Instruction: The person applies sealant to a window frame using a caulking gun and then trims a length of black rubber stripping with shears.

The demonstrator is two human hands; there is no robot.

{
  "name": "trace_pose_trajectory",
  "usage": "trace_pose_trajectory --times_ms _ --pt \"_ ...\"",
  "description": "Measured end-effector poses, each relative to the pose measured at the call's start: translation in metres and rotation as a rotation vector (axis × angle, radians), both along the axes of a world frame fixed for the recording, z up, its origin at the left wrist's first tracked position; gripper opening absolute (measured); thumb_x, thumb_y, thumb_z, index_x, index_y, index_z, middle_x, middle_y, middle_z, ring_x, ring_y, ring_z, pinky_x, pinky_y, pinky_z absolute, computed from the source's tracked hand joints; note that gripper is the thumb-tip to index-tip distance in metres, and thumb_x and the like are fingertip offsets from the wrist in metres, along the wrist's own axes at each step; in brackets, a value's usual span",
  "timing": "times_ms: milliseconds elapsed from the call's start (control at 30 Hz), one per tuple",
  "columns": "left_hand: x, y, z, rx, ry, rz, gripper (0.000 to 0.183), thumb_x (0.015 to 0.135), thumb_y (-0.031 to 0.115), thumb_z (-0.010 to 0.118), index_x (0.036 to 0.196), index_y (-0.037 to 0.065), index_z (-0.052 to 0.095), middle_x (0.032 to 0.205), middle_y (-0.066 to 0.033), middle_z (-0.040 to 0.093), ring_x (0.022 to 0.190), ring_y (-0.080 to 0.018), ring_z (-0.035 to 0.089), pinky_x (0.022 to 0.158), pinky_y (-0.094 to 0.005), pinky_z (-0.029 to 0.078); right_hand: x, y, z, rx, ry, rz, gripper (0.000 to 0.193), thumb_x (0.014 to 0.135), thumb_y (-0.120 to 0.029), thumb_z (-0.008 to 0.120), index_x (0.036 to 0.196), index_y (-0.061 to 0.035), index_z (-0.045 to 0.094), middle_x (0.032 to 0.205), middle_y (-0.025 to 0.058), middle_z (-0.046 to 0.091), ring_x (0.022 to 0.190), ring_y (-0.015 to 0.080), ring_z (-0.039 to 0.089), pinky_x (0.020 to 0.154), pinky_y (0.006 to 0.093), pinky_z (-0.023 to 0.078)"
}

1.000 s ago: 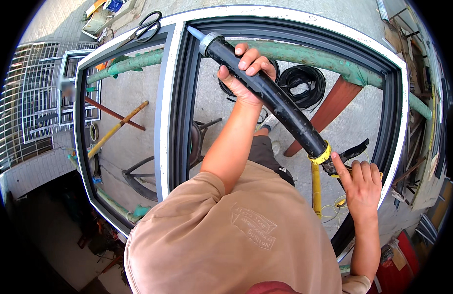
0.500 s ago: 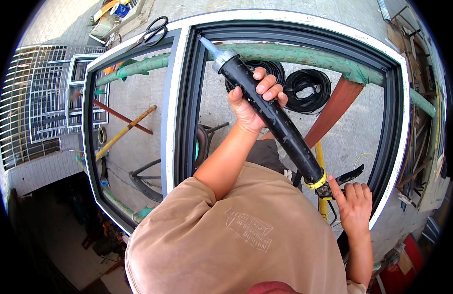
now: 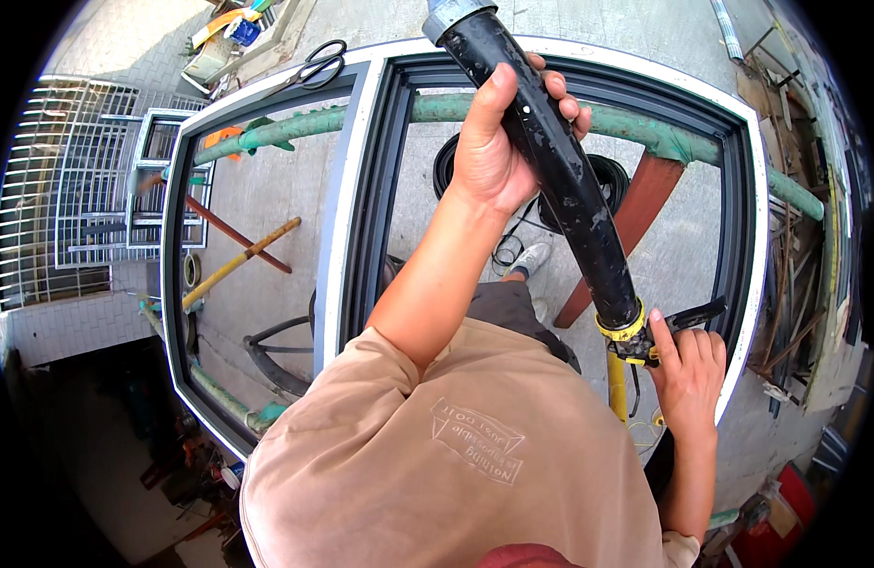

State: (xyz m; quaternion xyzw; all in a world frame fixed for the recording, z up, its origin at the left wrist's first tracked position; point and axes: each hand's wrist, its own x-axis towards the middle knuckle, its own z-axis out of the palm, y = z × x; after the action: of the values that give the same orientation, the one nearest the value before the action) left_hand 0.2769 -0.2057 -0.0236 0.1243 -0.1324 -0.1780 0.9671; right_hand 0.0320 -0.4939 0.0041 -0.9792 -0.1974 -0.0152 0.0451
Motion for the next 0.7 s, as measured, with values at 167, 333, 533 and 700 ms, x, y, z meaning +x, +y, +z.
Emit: trace_pose_trajectory --times_ms 167,333,533,700 --pt "-0.015 0.002 0.027 0.072 -0.091 0.043 0.048 0.104 0.048 0.074 0.131 0.01 0.063 0.114 -0.0087 0.069 0.107 -0.026 0.068 0.112 -0.0502 0.053 -0.007 -0.005 -0.006 -0.018 -0.104 0.035 0.075 0.084 -0.003 0.072 0.156 -0.0208 0.061 0.089 0.0071 0.052 0.088 0.0289 0.057 0.088 0.046 0.046" --pt "-0.04 0.016 0.043 0.018 -0.18 0.079 0.051 0.1 0.048 0.078 0.133 0.013 0.06 0.113 -0.0052 0.065 0.109 -0.0231 0.066 0.112 -0.0482 0.052 -0.009 -0.012 0.0 -0.073 -0.284 0.045 0.066 0.089 -0.007 0.066 0.153 -0.0222 0.064 0.083 0.0043 0.05 0.083 0.0259 0.057 0.084 0.0419 0.045" --pt "-0.088 0.029 0.039 -0.052 0.032 0.172 0.041 0.101 0.045 0.078 0.124 0.015 0.063 0.105 -0.0047 0.067 0.102 -0.0223 0.069 0.108 -0.0484 0.056 -0.011 -0.04 0.032 -0.073 -0.432 0.218 0.061 0.089 -0.008 0.067 0.15 -0.0162 0.066 0.084 0.0036 0.053 0.081 0.0243 0.058 0.084 0.0434 0.047" --pt "-0.119 0.015 0.011 -0.002 0.335 0.152 0.039 0.103 0.047 0.076 0.113 0.011 0.064 0.103 -0.0062 0.069 0.102 -0.0237 0.071 0.114 -0.0505 0.054 -0.032 -0.057 0.067 -0.128 -0.453 0.273 0.049 0.09 -0.011 0.067 0.139 -0.0101 0.073 0.077 0.0042 0.05 0.076 0.0239 0.056 0.082 0.0441 0.048"
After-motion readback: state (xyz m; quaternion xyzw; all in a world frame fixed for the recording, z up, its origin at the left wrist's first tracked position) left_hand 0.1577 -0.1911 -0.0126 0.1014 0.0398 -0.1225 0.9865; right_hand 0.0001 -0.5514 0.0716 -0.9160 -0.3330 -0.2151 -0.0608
